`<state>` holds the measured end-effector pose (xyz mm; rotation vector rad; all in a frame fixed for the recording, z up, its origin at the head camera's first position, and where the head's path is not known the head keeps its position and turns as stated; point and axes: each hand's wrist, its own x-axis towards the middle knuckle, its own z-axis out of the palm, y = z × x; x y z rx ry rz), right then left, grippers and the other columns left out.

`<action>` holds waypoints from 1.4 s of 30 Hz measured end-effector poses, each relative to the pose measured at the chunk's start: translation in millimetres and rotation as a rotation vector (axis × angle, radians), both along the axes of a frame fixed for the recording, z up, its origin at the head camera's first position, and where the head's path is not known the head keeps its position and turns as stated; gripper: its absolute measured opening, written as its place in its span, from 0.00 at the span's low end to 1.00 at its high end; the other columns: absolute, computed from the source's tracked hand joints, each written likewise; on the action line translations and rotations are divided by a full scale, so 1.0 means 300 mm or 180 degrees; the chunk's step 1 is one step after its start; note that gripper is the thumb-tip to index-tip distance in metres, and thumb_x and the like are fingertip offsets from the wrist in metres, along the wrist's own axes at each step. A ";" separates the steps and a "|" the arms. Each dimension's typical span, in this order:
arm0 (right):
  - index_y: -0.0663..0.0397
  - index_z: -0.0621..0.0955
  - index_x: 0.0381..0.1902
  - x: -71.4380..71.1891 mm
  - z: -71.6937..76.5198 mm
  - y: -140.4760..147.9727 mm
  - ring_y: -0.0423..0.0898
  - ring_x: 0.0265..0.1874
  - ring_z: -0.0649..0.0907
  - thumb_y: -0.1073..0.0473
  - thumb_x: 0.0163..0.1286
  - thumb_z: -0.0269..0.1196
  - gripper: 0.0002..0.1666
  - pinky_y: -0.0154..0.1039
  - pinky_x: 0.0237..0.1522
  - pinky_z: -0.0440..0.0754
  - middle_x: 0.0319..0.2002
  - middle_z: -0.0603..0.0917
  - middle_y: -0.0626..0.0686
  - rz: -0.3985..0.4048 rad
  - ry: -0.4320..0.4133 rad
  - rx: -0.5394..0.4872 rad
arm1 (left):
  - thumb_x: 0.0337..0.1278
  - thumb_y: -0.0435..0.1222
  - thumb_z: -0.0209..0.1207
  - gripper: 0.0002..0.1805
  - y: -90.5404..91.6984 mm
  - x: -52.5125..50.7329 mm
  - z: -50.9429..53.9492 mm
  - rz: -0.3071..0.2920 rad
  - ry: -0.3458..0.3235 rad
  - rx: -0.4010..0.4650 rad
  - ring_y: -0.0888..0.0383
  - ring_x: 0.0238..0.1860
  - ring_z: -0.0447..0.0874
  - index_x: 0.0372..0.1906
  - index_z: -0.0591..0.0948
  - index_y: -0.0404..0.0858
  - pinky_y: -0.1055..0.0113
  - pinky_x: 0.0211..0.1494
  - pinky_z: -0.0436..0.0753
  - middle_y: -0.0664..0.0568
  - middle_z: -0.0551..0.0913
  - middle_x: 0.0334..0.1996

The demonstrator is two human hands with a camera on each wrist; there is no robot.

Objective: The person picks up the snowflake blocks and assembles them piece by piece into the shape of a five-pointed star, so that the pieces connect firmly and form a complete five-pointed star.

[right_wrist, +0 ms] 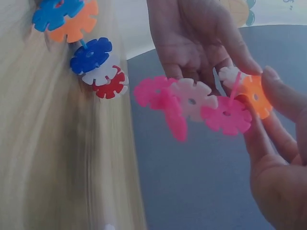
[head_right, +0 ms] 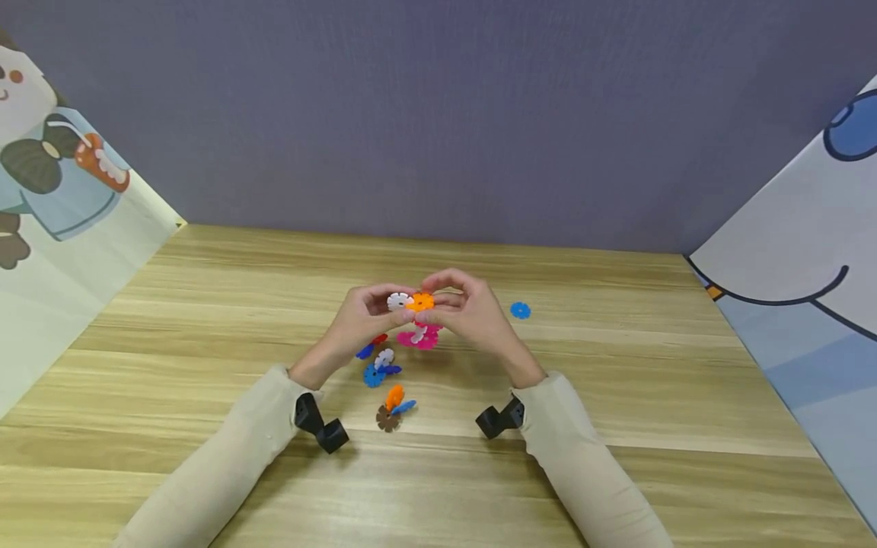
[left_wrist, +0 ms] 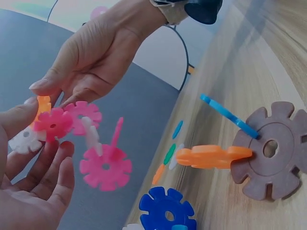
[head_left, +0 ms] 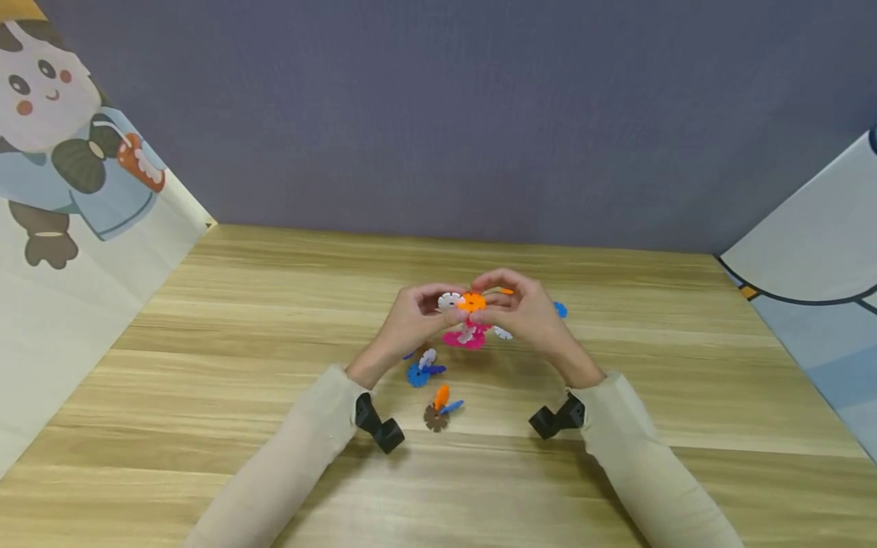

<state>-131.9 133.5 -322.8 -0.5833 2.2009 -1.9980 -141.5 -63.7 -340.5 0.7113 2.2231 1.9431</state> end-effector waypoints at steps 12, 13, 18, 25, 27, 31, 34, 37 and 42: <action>0.73 0.74 0.51 -0.025 -0.014 0.022 0.39 0.42 0.82 0.73 0.56 0.67 0.24 0.30 0.47 0.82 0.44 0.81 0.51 -0.0142 0.0179 0.0152 | 0.54 0.28 0.64 0.18 0.003 -0.001 0.006 0.0139 0.0094 -0.0025 0.64 0.33 0.81 0.51 0.79 0.28 0.72 0.40 0.83 0.36 0.83 0.41; 0.72 0.74 0.51 -0.029 -0.016 0.032 0.40 0.42 0.81 0.72 0.57 0.67 0.24 0.30 0.46 0.82 0.45 0.81 0.55 -0.0149 0.0190 0.0296 | 0.54 0.28 0.64 0.18 0.002 -0.002 0.007 0.0142 0.0089 -0.0028 0.64 0.33 0.81 0.51 0.79 0.28 0.72 0.40 0.83 0.36 0.83 0.41; 0.70 0.76 0.50 -0.050 -0.034 0.065 0.49 0.41 0.81 0.68 0.58 0.68 0.22 0.32 0.42 0.82 0.47 0.79 0.68 -0.0117 0.0306 0.1182 | 0.55 0.29 0.64 0.18 -0.003 -0.007 0.007 0.0200 0.0071 -0.0070 0.62 0.36 0.84 0.51 0.79 0.29 0.69 0.43 0.84 0.37 0.84 0.42; 0.69 0.76 0.52 -0.073 -0.076 0.098 0.55 0.45 0.79 0.66 0.60 0.67 0.23 0.47 0.49 0.80 0.46 0.80 0.64 -0.0056 0.0245 0.2159 | 0.57 0.28 0.61 0.17 -0.012 -0.005 0.015 0.0158 -0.0111 0.0181 0.64 0.33 0.81 0.52 0.78 0.27 0.74 0.37 0.83 0.42 0.83 0.40; 0.70 0.76 0.52 -0.081 -0.090 0.108 0.57 0.47 0.79 0.66 0.59 0.67 0.24 0.50 0.52 0.78 0.47 0.81 0.64 -0.0062 0.0230 0.2438 | 0.56 0.28 0.61 0.17 -0.014 -0.004 0.016 0.0138 -0.0141 0.0273 0.65 0.31 0.81 0.51 0.78 0.26 0.75 0.36 0.82 0.47 0.83 0.37; 0.70 0.76 0.53 -0.097 -0.115 0.124 0.58 0.49 0.79 0.64 0.57 0.69 0.27 0.51 0.55 0.77 0.49 0.80 0.65 -0.0074 0.0173 0.2788 | 0.56 0.29 0.62 0.17 -0.016 -0.004 0.016 0.0121 -0.0161 0.0371 0.65 0.30 0.80 0.50 0.78 0.25 0.73 0.37 0.83 0.57 0.81 0.32; 0.69 0.77 0.52 -0.103 -0.127 0.129 0.55 0.45 0.78 0.63 0.57 0.69 0.26 0.50 0.52 0.78 0.45 0.81 0.63 -0.0112 0.0114 0.2856 | 0.57 0.29 0.61 0.16 -0.016 -0.003 0.016 0.0118 -0.0191 0.0430 0.64 0.29 0.80 0.49 0.78 0.24 0.70 0.38 0.84 0.58 0.80 0.30; 0.68 0.80 0.47 -0.104 -0.134 0.128 0.53 0.40 0.78 0.64 0.56 0.69 0.21 0.47 0.47 0.79 0.40 0.81 0.60 -0.0174 0.0122 0.2862 | 0.57 0.30 0.61 0.17 -0.015 -0.003 0.015 0.0113 -0.0229 0.0496 0.64 0.29 0.81 0.50 0.77 0.23 0.70 0.38 0.84 0.58 0.79 0.29; 0.64 0.81 0.39 -0.103 -0.138 0.124 0.50 0.36 0.77 0.64 0.54 0.70 0.15 0.44 0.43 0.78 0.35 0.81 0.58 -0.0213 0.0191 0.2912 | 0.47 0.49 0.70 0.35 -0.017 -0.002 0.009 0.0052 -0.0217 0.0611 0.66 0.29 0.81 0.50 0.77 0.23 0.74 0.36 0.83 0.59 0.81 0.31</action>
